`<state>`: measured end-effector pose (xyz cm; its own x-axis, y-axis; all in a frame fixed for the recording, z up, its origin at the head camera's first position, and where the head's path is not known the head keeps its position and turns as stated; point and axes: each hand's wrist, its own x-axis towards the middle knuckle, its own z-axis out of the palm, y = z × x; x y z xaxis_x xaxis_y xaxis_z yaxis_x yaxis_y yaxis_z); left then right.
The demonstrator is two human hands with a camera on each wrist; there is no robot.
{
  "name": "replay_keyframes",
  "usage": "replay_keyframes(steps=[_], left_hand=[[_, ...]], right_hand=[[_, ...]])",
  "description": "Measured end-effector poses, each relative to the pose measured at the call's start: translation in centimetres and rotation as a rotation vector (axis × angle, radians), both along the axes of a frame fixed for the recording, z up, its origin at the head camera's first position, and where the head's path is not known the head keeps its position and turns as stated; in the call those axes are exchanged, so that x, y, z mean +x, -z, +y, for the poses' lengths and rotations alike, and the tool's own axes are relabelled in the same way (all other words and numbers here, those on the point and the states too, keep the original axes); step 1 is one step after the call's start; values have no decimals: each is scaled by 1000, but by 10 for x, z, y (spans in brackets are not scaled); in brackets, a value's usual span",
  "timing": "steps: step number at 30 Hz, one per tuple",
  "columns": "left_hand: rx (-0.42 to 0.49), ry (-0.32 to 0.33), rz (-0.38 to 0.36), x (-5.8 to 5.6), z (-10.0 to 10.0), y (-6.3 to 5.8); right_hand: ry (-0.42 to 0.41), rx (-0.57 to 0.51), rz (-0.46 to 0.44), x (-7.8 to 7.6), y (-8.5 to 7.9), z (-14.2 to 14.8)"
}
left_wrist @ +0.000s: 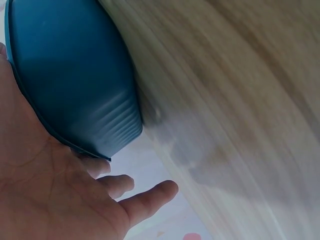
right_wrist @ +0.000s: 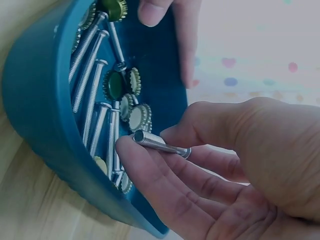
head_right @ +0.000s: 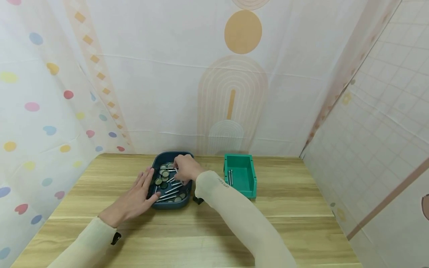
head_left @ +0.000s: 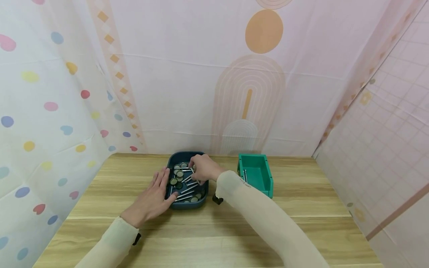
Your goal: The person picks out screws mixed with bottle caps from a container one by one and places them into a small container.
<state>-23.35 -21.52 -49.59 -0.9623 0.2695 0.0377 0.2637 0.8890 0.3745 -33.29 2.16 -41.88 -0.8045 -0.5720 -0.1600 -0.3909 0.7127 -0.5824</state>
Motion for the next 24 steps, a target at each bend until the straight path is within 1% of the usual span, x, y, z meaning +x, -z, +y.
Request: replay_keyframes(steps=[8, 19, 24], left_hand=[[13, 1, 13, -3, -2, 0], [12, 10, 8, -1, 0, 1], [17, 11, 7, 0, 0, 2]], right_hand=[[19, -79, -15, 6, -9, 19], [32, -107, -14, 12, -9, 45], [52, -124, -36, 14, -12, 60]])
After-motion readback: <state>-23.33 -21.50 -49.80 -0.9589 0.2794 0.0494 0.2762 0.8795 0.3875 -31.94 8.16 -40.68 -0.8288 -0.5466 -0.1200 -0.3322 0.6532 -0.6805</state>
